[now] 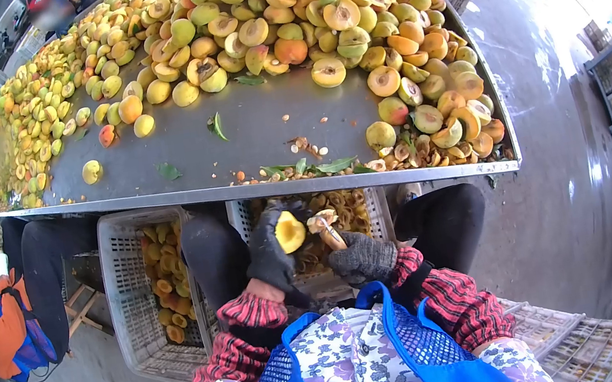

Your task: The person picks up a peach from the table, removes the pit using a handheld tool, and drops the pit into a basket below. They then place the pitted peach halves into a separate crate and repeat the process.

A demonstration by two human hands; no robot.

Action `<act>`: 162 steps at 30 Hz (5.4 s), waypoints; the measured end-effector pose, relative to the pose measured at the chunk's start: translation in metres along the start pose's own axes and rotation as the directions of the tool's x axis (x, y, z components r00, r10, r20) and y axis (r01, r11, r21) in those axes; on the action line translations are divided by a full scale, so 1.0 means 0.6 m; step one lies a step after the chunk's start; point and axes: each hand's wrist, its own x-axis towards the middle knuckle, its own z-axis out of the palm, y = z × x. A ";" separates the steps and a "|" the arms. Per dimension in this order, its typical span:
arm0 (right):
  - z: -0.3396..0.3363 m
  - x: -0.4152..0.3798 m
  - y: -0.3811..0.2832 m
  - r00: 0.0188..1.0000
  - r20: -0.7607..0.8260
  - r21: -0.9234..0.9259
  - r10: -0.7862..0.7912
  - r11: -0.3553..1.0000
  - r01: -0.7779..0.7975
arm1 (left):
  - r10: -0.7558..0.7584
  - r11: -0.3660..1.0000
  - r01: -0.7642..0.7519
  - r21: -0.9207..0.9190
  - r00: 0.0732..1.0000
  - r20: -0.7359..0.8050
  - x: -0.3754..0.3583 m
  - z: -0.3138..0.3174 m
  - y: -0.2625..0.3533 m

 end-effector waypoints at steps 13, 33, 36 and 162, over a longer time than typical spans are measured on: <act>-0.039 0.065 0.071 0.964 -0.208 -0.841 0.166 0.473 -0.263 | 0.686 0.039 0.022 0.999 0.726 -0.043 0.014 -0.194 0.285; -0.064 0.067 0.062 0.983 -0.148 -0.763 -0.111 0.645 -0.042 | 0.208 0.212 -0.444 0.870 0.891 0.404 0.359 0.300 0.010; -0.065 0.033 0.034 0.961 -0.158 -0.689 -0.225 0.722 0.056 | 0.144 0.410 -0.563 0.717 0.817 0.559 0.330 0.253 0.030; 0.011 0.037 0.021 0.998 0.030 -0.885 -0.048 0.464 0.048 | -0.194 0.917 0.106 0.385 0.961 0.197 -0.011 -0.014 -0.053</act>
